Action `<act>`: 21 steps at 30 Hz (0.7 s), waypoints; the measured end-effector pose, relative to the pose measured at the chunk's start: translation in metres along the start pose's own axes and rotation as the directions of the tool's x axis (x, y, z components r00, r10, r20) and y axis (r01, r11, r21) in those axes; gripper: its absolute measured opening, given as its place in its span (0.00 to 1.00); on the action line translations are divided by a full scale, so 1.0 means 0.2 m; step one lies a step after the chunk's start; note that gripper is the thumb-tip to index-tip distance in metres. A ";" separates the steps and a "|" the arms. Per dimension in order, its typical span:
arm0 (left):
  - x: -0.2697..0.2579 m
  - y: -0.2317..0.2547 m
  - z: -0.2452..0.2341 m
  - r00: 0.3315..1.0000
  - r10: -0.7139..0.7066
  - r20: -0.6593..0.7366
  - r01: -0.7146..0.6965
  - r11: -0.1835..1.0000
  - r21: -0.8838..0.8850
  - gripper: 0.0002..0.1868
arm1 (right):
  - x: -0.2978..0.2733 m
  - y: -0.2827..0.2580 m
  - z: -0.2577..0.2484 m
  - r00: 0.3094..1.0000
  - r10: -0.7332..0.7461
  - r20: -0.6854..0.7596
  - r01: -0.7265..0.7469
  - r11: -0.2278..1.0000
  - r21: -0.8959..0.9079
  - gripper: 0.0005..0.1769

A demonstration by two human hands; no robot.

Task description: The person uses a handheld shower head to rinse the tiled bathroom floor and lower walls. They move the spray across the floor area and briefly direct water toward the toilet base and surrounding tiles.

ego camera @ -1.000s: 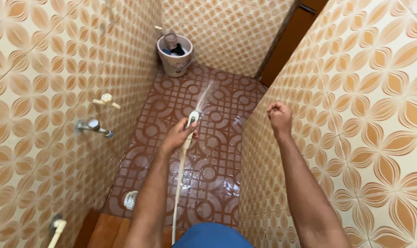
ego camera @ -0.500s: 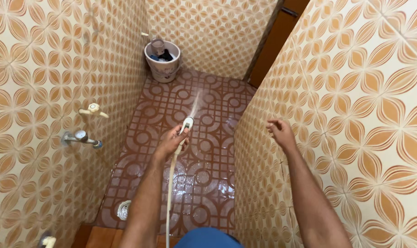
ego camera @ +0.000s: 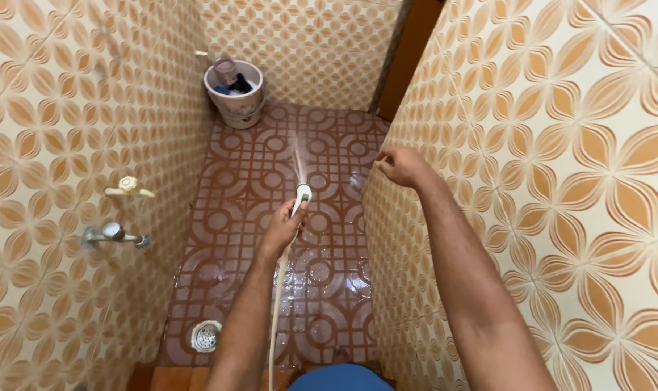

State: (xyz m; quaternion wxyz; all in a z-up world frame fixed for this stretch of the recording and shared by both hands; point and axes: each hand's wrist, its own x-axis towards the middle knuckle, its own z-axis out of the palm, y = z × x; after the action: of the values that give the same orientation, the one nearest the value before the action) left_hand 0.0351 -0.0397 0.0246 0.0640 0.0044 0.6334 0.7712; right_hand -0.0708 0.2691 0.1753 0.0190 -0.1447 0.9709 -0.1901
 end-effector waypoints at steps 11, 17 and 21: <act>-0.05 0.06 -0.05 0.983 0.012 0.184 -0.010 1.000 -0.010 0.22 | -0.15 0.05 -0.23 0.996 0.083 -0.044 -0.084 0.996 -0.024 0.17; -0.06 0.11 -0.03 0.981 -0.079 0.176 0.078 0.997 0.012 0.21 | -0.23 0.05 -0.32 0.976 0.220 0.010 -0.219 0.974 -0.051 0.18; -0.07 0.11 -0.03 0.981 -0.106 0.162 0.099 0.994 0.049 0.20 | -0.25 0.05 -0.38 0.972 0.232 0.019 -0.230 0.970 -0.083 0.18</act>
State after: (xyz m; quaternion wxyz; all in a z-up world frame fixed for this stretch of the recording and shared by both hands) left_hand 0.0465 -0.0503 0.0460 0.1557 0.0367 0.6410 0.7507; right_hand -0.0338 0.3207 0.2410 0.0493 -0.0339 0.9876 -0.1455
